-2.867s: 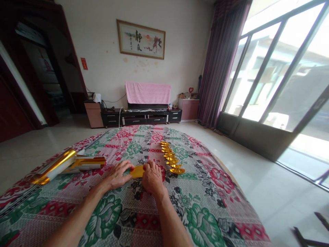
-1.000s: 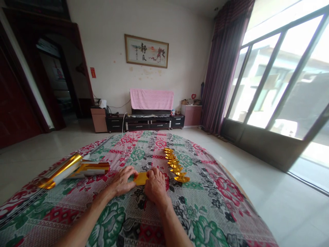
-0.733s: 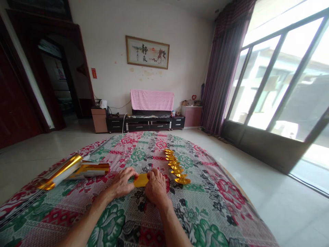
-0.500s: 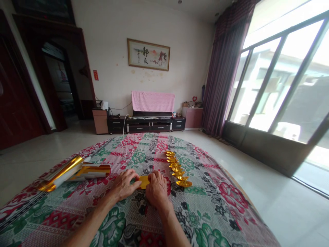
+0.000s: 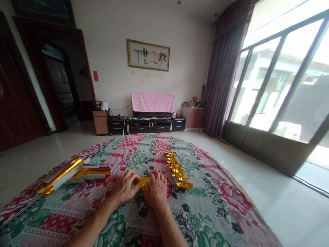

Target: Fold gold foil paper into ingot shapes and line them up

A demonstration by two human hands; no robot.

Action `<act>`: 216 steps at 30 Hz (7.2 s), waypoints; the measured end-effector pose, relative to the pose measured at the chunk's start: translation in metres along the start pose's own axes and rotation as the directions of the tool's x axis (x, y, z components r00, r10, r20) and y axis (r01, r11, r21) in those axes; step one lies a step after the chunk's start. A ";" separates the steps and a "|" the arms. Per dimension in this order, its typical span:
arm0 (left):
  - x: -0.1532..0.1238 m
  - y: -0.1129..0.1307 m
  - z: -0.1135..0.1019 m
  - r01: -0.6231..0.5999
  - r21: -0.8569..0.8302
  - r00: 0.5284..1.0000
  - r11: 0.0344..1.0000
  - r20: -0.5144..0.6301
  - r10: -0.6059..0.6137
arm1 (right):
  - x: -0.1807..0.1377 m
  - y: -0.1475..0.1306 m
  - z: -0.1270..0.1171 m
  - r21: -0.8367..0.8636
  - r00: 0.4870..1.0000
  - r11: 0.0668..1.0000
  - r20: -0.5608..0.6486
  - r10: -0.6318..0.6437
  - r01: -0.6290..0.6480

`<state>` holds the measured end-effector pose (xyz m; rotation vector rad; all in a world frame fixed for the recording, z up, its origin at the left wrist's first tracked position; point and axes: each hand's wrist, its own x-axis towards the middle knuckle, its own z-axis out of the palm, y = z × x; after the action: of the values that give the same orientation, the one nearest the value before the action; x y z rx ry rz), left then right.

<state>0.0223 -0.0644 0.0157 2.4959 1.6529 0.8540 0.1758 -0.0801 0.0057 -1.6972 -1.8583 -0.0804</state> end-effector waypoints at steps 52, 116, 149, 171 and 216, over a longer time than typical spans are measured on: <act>0.006 -0.001 -0.008 0.048 -0.575 0.999 0.817 0.029 -0.039 | 0.012 0.005 -0.002 0.702 0.996 0.710 -0.005 0.084 -0.056; 0.009 -0.004 0.002 0.158 -0.897 0.967 0.412 0.056 -0.249 | 0.015 0.006 -0.004 0.909 0.972 0.349 0.198 0.125 -0.230; 0.007 -0.023 0.007 -0.063 -0.347 0.998 0.936 -0.013 0.062 | 0.011 0.000 -0.006 0.441 0.977 0.892 -0.211 -0.005 0.100; 0.007 -0.023 -0.001 -0.041 -0.397 0.998 0.917 0.019 0.053 | 0.010 0.003 -0.012 0.409 0.948 0.872 0.047 -0.316 0.270; 0.010 -0.018 0.000 -0.003 -0.236 0.999 0.972 0.045 0.014 | 0.019 0.002 0.008 0.313 0.999 0.949 -0.001 -0.051 0.048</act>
<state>0.0100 -0.0482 0.0144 2.3455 1.4336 0.9259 0.1749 -0.0596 0.0078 -1.4342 -1.8087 0.1918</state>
